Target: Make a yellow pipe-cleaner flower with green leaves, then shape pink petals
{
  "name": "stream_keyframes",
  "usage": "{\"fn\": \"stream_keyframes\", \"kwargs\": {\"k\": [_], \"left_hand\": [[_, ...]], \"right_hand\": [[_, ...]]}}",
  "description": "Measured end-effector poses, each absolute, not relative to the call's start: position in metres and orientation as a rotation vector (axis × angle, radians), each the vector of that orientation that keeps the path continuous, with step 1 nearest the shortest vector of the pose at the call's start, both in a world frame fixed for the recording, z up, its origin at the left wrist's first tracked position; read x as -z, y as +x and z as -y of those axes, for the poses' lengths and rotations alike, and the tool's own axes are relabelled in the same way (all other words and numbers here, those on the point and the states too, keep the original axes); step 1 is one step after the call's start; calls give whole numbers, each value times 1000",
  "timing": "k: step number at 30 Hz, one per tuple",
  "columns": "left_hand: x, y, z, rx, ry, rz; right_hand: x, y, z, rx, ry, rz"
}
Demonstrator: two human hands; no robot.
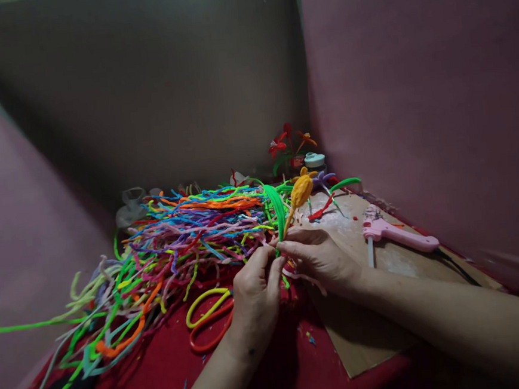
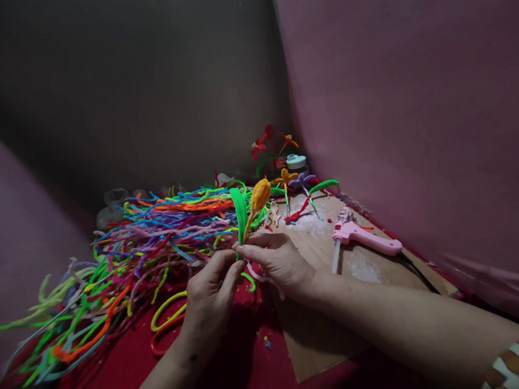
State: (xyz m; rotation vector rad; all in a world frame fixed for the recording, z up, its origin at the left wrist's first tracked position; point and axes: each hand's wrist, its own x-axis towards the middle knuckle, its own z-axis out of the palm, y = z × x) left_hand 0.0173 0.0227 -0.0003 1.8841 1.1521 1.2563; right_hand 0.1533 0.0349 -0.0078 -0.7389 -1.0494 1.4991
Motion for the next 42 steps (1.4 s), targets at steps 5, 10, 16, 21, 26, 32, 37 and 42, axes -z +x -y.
{"fn": "stream_keyframes", "kwargs": {"k": [5, 10, 16, 21, 26, 32, 37, 42], "left_hand": [[3, 16, -23, -1242, 1853, -1174], [-4, 16, -24, -1203, 1621, -1142], [-7, 14, -24, -1134, 1399, -1036], [-8, 14, -25, -1067, 1204, -886], [-11, 13, -27, -993, 1086, -766], [-7, 8, -29, -889, 1012, -656], [-8, 7, -32, -823, 1010, -606], [-10, 12, -26, -1016, 1468, -918]], "right_hand": [[10, 152, -35, -1510, -741, 1084], [7, 157, -38, -1459, -734, 1223], [0, 163, -36, -1418, -784, 1266], [-3, 165, -37, -1447, -740, 1238], [-2, 164, -42, -1600, -640, 1221], [-1, 162, -41, -1725, -493, 1132], [-3, 158, -36, -1698, -461, 1071], [5, 158, -35, -1639, -571, 1001]]}}
